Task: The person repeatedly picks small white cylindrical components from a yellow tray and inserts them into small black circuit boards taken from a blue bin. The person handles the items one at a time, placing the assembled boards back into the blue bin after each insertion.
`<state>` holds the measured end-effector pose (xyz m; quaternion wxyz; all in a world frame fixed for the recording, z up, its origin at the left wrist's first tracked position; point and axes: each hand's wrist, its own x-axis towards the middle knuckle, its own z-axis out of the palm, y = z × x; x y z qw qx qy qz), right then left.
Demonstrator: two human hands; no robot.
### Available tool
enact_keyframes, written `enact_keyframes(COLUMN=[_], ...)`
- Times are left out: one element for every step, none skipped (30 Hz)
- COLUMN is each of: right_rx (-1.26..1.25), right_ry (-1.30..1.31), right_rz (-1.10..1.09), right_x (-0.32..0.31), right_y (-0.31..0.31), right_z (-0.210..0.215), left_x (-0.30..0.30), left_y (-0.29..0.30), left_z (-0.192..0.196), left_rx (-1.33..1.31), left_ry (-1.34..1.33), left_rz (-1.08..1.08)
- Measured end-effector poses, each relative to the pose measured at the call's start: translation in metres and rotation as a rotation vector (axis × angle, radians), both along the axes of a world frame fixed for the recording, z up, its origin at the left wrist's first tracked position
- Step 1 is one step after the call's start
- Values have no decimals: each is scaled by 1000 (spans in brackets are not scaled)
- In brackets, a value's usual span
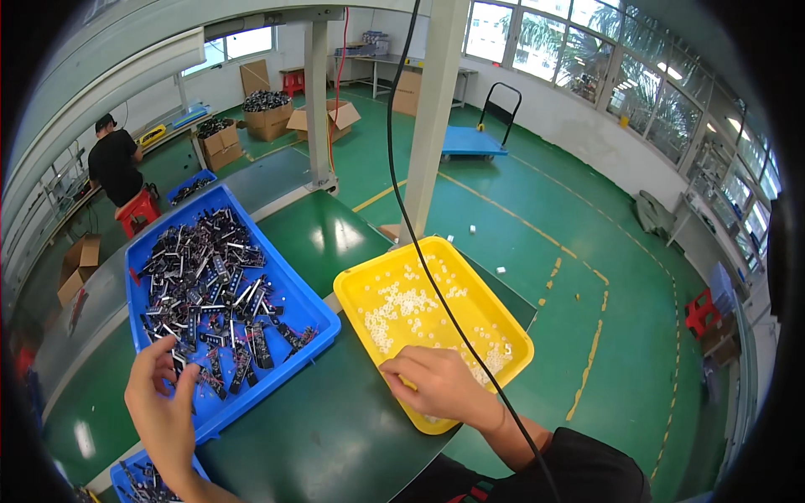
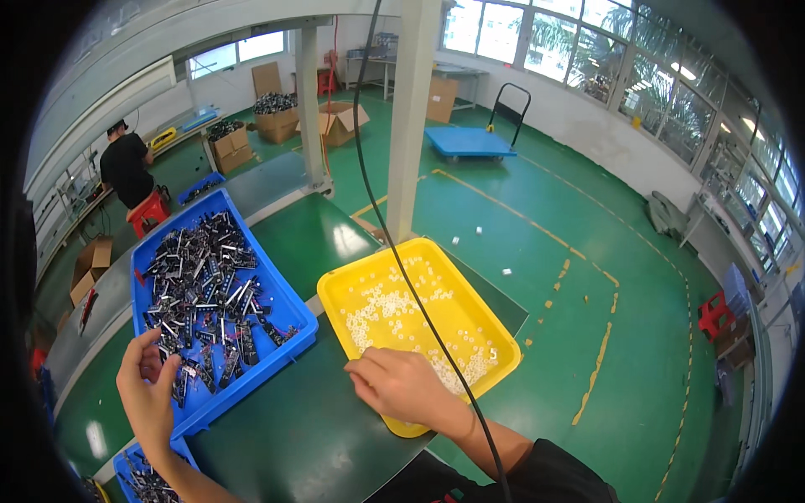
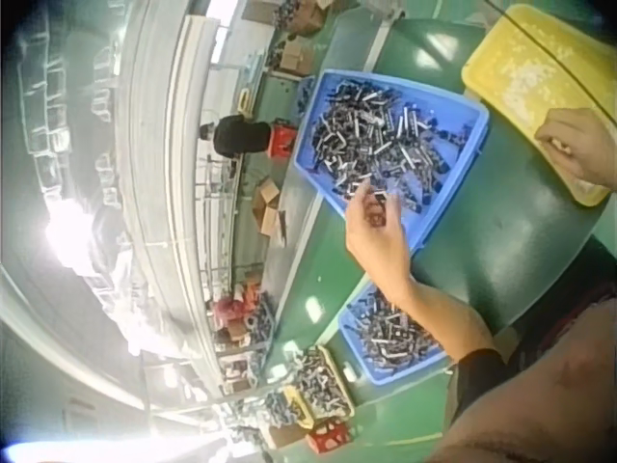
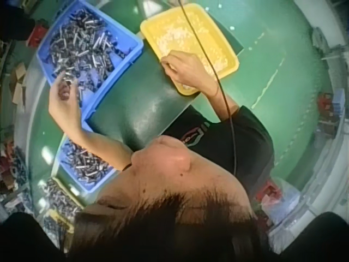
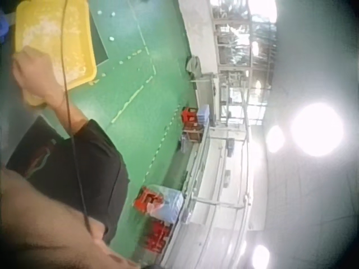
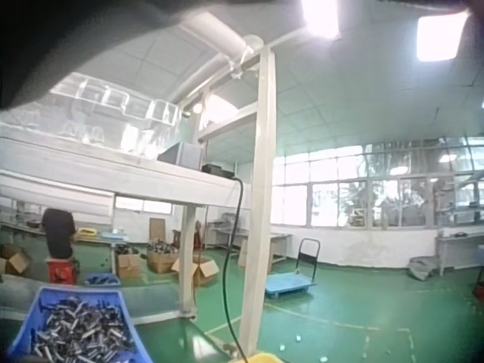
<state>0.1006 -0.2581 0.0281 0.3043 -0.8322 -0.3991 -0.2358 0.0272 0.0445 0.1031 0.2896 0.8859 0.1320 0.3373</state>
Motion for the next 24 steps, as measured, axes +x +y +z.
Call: enact_keyframes(right_rx=[8,21,31,74,115,145,163,173,185,219,243,268,301,296,291,285,292,298,297,295,294,288,338,389], right_ry=[8,20,37,29,20,14,28,41,56,57,54,52,59,76,92,122,135,148,168,215,262,306,310,314], right_rz=[-5,-11,15,85,154,201,263,306,351,373,383,393,390,390,389,390,394,397,399,394,387,375,382,388], right_x=[-4,-9,-12,-14,-17,-21,-25,-30,-33,-32,-34,-34,-34,-35,-36,-37,-37,-36,-36,-35,-33,-32,-31,-29], right_y=[2,3,6,21,37,49,63,72,80,93,102,111,119,123,125,128,131,134,134,133,132,130,130,132], right_z=[2,4,7,9,12,12,12,13,12,9,7,5,0,-4,-8,-14,-19,-24,-29,-33,-35,-37,-40,-43], left_x=[-2,-5,-9,-18,-26,-30,-38,-41,-45,-48,-49,-49,-48,-48,-47,-45,-42,-40,-38,-39,-41,-41,-42,-44], left_y=[-9,-17,-23,-26,-32,-39,-43,-50,-56,-61,-63,-64,-64,-64,-62,-60,-57,-54,-49,-45,-41,-36,-31,-27], left_z=[1,4,8,16,23,25,31,37,43,47,48,47,47,46,41,33,25,15,3,-6,-15,-25,-35,-48], left_rx=[-16,-28,40,94,148,188,238,244,252,274,265,232,205,178,127,143,159,174,191,169,148,121,125,-9], left_ry=[-24,-44,24,0,-23,-45,24,24,25,29,-13,-19,-24,-29,-25,-23,-21,-18,-10,-23,-37,-53,-51,-45], left_rz=[-77,-156,-204,-177,-151,-147,-165,-204,-241,-256,-296,-327,-354,-381,-362,-307,-254,-202,-184,-178,-174,-174,-162,-148])
